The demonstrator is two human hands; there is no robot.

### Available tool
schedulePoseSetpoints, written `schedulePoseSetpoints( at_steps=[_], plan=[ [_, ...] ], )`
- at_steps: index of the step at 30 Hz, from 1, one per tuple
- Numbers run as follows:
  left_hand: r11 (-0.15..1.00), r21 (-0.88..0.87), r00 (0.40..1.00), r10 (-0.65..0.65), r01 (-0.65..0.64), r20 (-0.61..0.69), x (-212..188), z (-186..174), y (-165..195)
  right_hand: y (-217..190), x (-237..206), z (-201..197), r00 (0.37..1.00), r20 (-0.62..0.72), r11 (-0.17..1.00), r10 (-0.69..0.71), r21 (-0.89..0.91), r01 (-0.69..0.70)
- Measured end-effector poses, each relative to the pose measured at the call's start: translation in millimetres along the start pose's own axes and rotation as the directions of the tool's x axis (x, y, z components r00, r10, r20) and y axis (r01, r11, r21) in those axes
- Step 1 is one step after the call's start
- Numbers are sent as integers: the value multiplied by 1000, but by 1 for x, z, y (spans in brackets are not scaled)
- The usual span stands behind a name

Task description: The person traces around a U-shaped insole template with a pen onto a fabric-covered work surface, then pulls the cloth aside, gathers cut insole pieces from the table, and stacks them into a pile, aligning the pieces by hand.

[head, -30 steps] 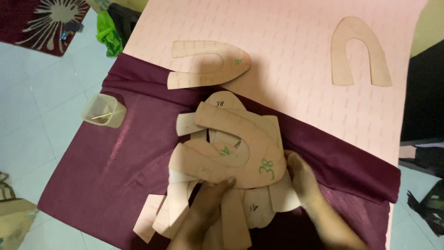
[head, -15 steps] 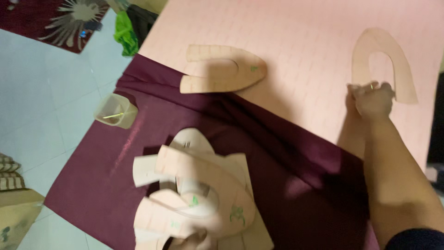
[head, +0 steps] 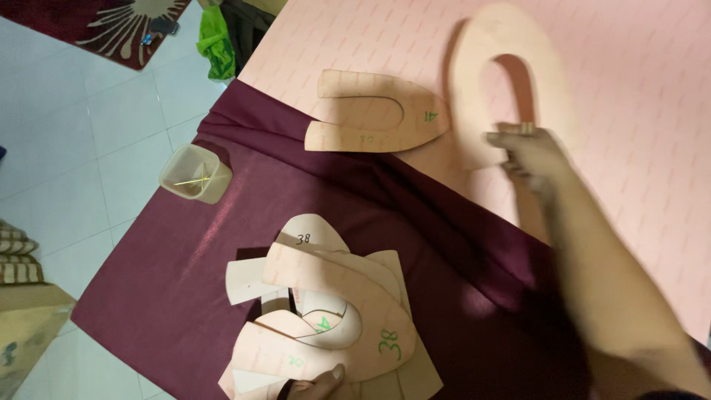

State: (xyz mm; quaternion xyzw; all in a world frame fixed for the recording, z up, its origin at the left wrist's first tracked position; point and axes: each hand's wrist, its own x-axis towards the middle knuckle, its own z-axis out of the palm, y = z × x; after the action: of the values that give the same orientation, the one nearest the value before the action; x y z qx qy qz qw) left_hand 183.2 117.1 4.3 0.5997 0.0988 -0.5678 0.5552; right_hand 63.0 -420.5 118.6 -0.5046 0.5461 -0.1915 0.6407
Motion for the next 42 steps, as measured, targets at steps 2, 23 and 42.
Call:
schedulePoseSetpoints(
  at_steps=[2,23,42],
  plan=[
    [1000,1,1000,3,-3,4,-1,-3,-1,3,1,50,999,36,1000,-9,-16,10],
    [991,-125,997,-28,36,67,-46,46,56,24,-105,98,956,-223,914,-188,317,254],
    [984,-144,990,-88,103,107,-51,48,64,26,-118,115,768,-264,724,-583,-598,344]
  ],
)
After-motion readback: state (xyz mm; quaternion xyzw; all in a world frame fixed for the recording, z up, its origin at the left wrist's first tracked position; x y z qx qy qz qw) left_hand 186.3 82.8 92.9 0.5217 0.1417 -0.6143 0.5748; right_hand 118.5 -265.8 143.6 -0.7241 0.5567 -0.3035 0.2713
